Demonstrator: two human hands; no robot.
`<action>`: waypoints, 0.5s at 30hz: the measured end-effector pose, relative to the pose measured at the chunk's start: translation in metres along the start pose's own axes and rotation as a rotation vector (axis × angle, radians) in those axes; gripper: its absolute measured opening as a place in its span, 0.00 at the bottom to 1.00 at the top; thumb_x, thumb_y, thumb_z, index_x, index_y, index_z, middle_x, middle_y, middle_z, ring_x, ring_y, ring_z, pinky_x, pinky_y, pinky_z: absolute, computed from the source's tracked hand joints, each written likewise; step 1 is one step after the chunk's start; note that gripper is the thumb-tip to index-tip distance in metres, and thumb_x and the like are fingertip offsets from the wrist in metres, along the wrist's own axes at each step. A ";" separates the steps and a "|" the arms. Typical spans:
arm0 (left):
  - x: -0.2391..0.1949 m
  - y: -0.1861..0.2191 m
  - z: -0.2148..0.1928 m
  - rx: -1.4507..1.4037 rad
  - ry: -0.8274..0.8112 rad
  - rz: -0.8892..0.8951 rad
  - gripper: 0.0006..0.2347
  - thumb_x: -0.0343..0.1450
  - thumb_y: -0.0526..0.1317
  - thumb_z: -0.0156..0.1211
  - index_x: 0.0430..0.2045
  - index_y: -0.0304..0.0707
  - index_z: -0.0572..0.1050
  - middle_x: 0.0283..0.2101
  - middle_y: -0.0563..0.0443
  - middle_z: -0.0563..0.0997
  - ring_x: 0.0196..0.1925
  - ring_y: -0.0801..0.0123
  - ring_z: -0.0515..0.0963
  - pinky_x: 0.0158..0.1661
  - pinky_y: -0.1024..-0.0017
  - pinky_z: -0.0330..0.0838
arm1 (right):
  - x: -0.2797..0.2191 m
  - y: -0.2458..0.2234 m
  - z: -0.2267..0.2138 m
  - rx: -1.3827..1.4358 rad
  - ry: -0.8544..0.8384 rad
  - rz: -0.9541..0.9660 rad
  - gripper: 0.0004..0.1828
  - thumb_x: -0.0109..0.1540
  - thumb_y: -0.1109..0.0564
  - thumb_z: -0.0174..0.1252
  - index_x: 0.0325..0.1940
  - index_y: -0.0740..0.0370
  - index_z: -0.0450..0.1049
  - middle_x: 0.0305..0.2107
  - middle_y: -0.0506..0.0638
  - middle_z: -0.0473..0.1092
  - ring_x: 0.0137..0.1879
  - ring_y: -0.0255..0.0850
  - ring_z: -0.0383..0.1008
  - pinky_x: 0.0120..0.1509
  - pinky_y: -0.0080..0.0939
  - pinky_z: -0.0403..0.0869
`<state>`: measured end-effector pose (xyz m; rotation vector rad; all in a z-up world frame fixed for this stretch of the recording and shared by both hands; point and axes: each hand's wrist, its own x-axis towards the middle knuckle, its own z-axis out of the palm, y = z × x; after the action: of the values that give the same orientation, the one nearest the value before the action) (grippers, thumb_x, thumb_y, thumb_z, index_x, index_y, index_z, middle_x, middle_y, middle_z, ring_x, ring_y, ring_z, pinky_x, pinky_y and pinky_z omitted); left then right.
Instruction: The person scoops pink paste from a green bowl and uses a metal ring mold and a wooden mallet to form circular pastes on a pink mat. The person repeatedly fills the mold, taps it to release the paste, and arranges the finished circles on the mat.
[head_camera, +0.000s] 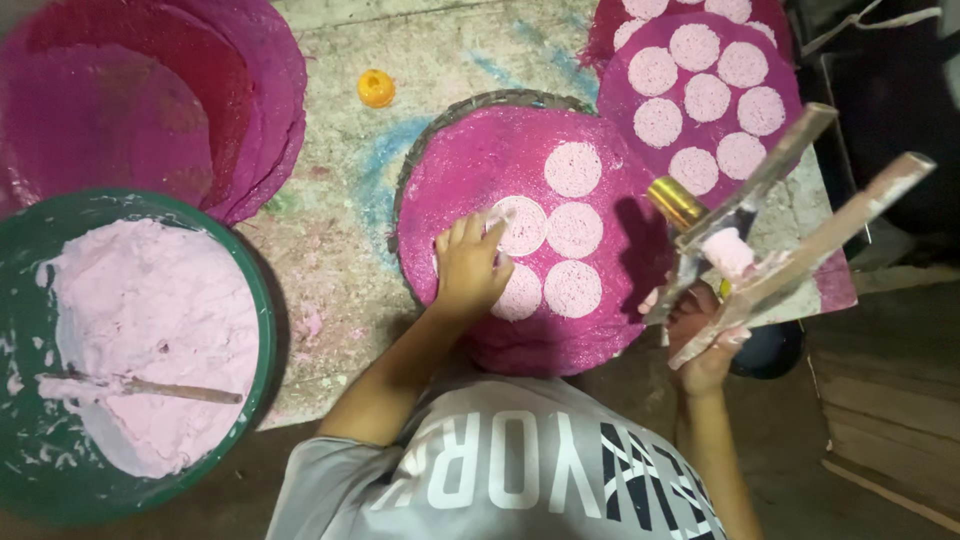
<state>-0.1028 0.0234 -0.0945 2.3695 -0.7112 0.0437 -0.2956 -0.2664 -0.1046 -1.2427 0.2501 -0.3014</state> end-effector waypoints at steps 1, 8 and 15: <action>0.005 0.002 0.000 0.004 0.028 -0.017 0.30 0.65 0.41 0.65 0.65 0.37 0.67 0.64 0.38 0.69 0.61 0.54 0.69 0.61 0.49 0.56 | -0.002 0.000 -0.004 -0.005 0.023 -0.013 0.64 0.58 0.10 0.42 0.74 0.67 0.58 0.58 0.57 0.66 0.60 0.48 0.68 0.66 0.52 0.67; 0.026 0.005 0.014 0.063 -0.134 -0.143 0.48 0.57 0.54 0.76 0.70 0.33 0.55 0.63 0.36 0.68 0.63 0.51 0.66 0.62 0.48 0.51 | -0.013 0.018 -0.029 0.011 0.096 -0.053 0.64 0.56 0.10 0.44 0.73 0.66 0.57 0.62 0.56 0.64 0.62 0.46 0.66 0.65 0.46 0.66; 0.030 0.001 0.011 -0.050 -0.161 -0.215 0.48 0.58 0.56 0.77 0.70 0.36 0.54 0.63 0.36 0.68 0.65 0.50 0.64 0.65 0.47 0.48 | -0.023 0.020 -0.029 -0.066 0.160 -0.057 0.67 0.58 0.09 0.40 0.77 0.68 0.57 0.60 0.56 0.65 0.58 0.44 0.65 0.60 0.41 0.62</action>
<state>-0.0789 0.0019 -0.0960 2.4068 -0.5210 -0.2564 -0.3253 -0.2777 -0.1315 -1.2937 0.3646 -0.4455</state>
